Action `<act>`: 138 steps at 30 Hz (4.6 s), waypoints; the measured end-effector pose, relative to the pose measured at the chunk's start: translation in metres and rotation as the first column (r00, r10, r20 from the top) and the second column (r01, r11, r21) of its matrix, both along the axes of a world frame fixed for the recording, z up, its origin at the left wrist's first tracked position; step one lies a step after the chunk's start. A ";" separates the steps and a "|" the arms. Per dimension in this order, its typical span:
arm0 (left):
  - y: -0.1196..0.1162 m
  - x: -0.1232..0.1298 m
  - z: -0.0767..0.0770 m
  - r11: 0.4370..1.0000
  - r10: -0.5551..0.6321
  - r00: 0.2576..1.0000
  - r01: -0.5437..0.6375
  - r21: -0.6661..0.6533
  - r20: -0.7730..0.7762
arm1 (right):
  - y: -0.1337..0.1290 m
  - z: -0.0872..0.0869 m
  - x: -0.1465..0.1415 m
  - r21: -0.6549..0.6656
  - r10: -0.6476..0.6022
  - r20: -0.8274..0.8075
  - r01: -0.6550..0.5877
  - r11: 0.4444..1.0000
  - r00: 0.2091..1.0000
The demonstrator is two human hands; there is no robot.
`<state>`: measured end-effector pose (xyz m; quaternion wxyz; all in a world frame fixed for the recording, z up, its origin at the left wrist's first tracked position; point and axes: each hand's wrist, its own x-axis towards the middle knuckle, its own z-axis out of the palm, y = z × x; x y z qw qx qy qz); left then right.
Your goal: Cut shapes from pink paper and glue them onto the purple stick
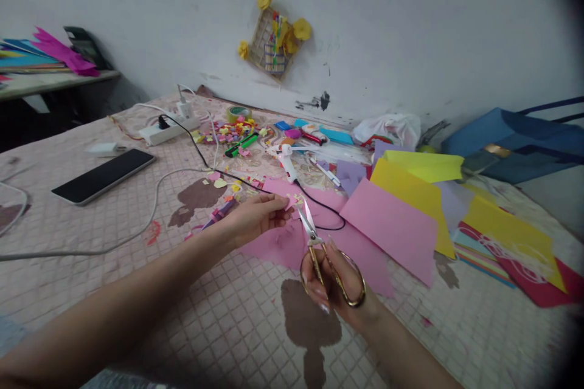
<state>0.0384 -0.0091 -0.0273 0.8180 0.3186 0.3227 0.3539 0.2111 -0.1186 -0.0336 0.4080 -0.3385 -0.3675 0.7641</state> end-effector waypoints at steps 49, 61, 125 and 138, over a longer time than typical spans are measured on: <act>0.004 -0.009 0.008 0.885 -0.140 0.923 0.279 0.372 -0.359 | -0.001 -0.001 0.001 0.087 -0.131 0.336 0.108 0.990 0.933; 0.014 -0.022 0.000 0.438 0.413 0.602 0.527 0.728 -0.684 | 0.008 -0.002 0.008 0.115 -0.217 0.310 0.189 0.975 0.926; -0.033 0.016 -0.009 0.816 -0.183 0.940 0.309 0.489 -0.287 | 0.008 -0.010 0.007 0.317 -0.415 0.412 0.300 0.900 0.811; -0.037 0.017 -0.007 0.936 -0.199 0.961 0.245 0.252 -0.194 | 0.007 -0.009 0.005 0.301 -0.382 0.371 0.280 0.912 0.846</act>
